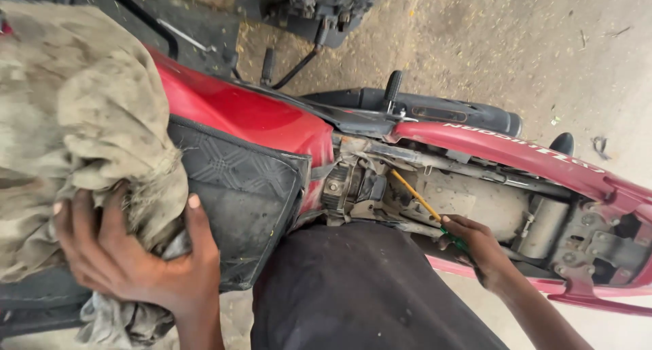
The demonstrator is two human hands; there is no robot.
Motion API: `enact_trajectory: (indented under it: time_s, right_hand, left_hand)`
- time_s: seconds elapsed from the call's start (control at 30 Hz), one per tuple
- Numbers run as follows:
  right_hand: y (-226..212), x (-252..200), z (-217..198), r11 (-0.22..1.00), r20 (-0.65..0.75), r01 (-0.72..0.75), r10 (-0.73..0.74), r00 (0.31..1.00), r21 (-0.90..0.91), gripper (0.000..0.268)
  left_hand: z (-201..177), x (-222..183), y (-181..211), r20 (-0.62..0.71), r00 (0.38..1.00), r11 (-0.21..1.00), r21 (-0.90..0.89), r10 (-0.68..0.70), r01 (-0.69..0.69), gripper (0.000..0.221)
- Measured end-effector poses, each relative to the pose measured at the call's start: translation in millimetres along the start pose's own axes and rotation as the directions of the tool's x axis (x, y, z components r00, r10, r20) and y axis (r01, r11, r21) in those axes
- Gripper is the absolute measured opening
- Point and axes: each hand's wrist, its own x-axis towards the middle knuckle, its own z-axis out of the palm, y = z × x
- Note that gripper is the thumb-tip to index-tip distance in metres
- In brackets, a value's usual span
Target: Repairing or adjusting components under the seat of a motorcycle.
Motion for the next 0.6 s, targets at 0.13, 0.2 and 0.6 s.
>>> enact_trajectory:
  time_s: [0.13,0.2,0.6]
  right_hand:
    - [17.3,-0.2,-3.9,0.974,-0.047,0.082,-0.094,0.994,-0.212,0.024]
    - [41.5,10.6,-12.0,0.909,0.149,0.283,-0.248,0.957,-0.305,0.027]
    - [187.1,10.8,11.1,0.741,-0.431,0.536,-0.362,0.827,0.405,0.039]
  left_hand:
    - [-13.4,-6.3,3.4,-0.016,1.0,0.998,-0.057,0.001,-0.002,0.058]
    - [-17.8,-16.8,-3.9,-0.045,0.997,0.982,-0.176,0.062,-0.069,0.054]
    - [127.8,-69.8,188.6,0.174,0.289,0.262,-0.916,0.941,-0.302,0.029]
